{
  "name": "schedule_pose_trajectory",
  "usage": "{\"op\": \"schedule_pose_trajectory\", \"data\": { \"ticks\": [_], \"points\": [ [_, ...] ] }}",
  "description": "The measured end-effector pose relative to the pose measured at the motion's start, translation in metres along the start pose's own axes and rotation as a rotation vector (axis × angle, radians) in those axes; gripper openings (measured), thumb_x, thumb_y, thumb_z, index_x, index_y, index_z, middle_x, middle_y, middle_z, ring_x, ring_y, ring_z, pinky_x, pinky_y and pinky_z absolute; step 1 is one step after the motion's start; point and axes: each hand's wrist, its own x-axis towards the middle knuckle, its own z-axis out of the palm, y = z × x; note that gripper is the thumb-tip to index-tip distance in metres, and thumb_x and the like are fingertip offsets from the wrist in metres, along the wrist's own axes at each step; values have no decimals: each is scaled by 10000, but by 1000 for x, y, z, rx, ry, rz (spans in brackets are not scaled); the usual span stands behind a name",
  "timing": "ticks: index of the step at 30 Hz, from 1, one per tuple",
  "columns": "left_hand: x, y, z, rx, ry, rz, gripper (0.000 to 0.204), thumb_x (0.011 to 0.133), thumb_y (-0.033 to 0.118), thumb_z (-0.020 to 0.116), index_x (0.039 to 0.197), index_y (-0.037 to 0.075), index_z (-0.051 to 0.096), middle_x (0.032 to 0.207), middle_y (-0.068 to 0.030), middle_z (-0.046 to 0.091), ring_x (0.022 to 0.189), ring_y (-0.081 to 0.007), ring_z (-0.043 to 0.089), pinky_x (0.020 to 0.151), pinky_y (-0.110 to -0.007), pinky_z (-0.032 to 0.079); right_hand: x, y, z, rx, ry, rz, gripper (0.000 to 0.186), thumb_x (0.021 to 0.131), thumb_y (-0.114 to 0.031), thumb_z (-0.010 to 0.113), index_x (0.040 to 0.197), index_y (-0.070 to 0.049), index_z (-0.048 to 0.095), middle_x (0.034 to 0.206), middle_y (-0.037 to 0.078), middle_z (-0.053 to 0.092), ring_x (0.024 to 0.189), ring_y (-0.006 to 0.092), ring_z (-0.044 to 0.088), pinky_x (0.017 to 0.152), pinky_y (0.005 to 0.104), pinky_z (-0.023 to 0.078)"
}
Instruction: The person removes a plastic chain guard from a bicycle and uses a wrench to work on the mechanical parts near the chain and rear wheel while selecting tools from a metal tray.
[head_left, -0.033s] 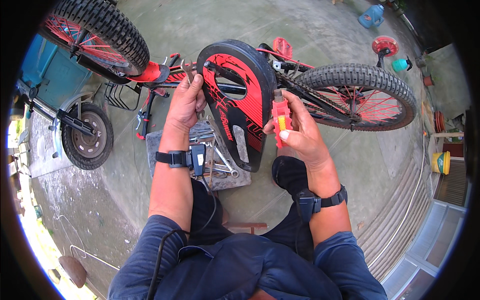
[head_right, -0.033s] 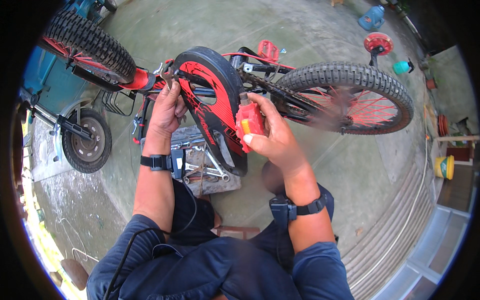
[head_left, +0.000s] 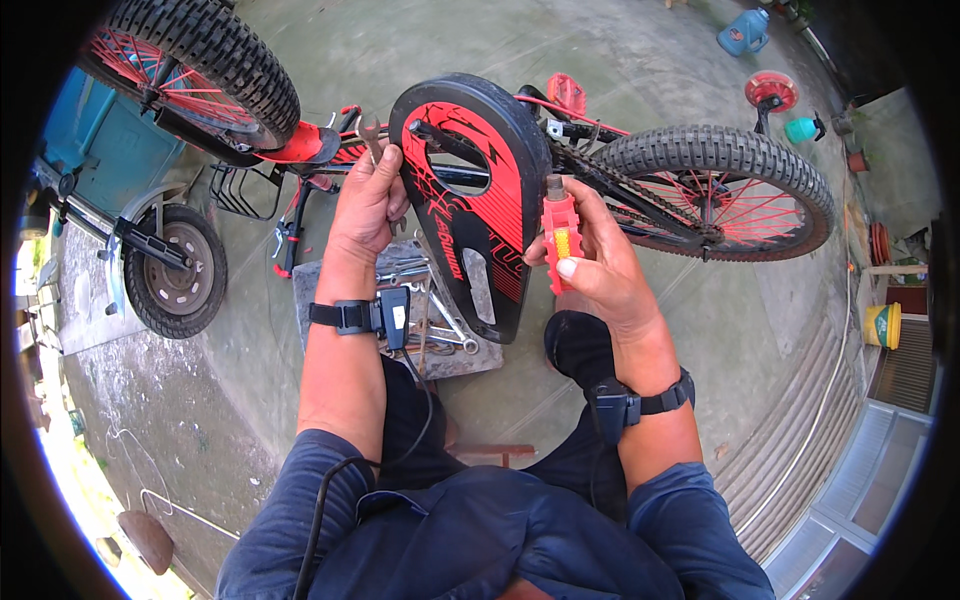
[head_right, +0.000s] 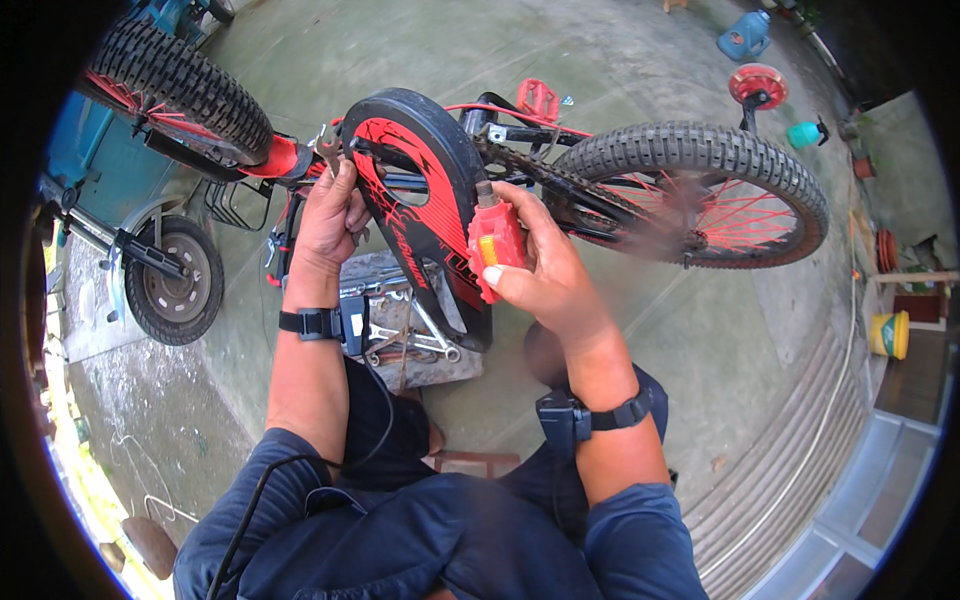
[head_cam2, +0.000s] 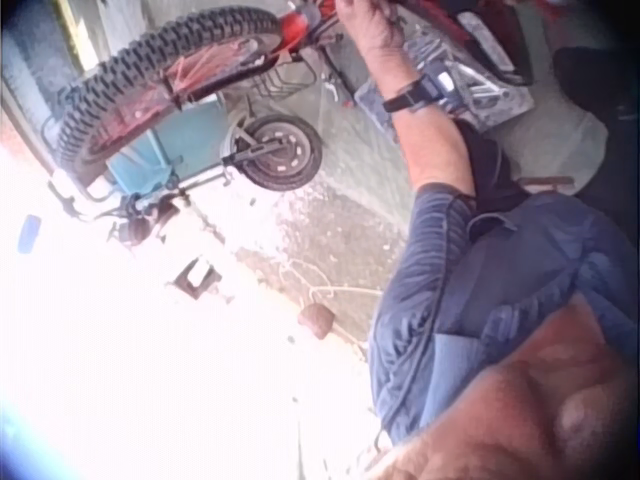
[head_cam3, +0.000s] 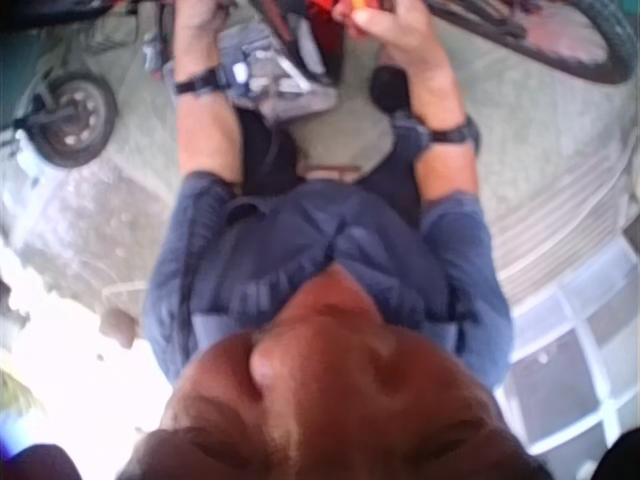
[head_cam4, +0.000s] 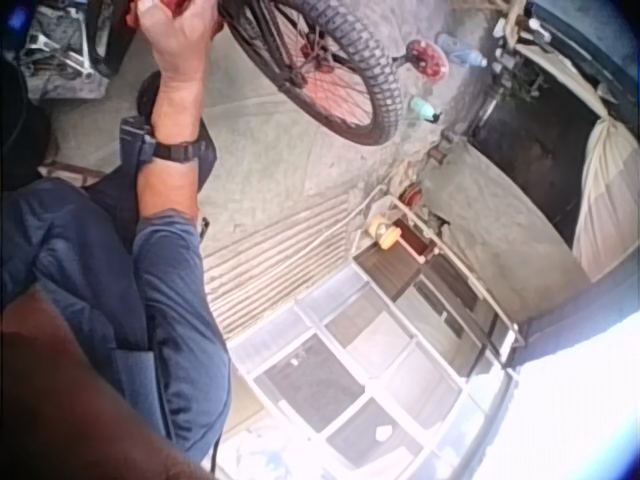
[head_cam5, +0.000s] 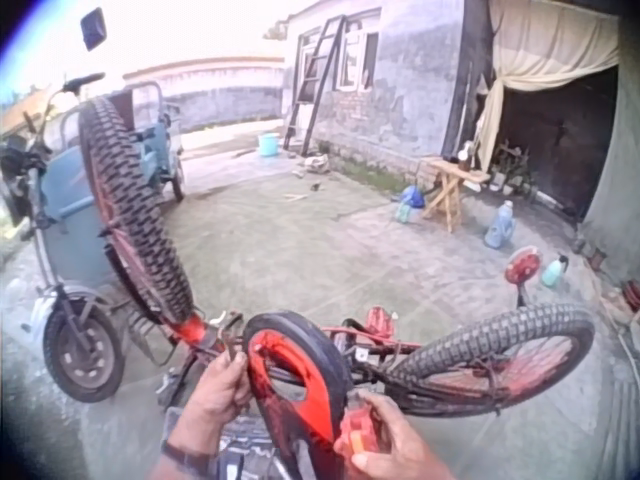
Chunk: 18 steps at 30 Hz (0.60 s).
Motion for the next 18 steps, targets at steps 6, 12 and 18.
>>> {"op": "schedule_pose_trajectory", "data": {
  "ticks": [6,12,18],
  "points": [
    [-5,27,-6,19,61,82,212,1018,304,530,1069,102,569,658,38,523,426,-31,342,394,-197,252,12,2,23,-88,26,-108,786,732,-216,682,1420,18,384,1312,136,473,1231,215,472,1069,352,358],
    [-19,51,-16,-70,0,203,218,1011,277,543,1084,73,571,668,46,506,444,-29,344,403,-193,250,12,1,42,-47,-24,-148,832,738,-234,694,1450,18,348,1334,145,470,1249,221,470,1067,351,367],
    [-54,73,-7,6,-95,229,183,1009,214,540,1122,71,551,603,50,473,414,-35,331,406,-185,241,-5,-5,36,173,-9,-130,813,801,-255,604,1495,11,273,1160,140,534,992,244,640,883,404,532]
  ]
}}
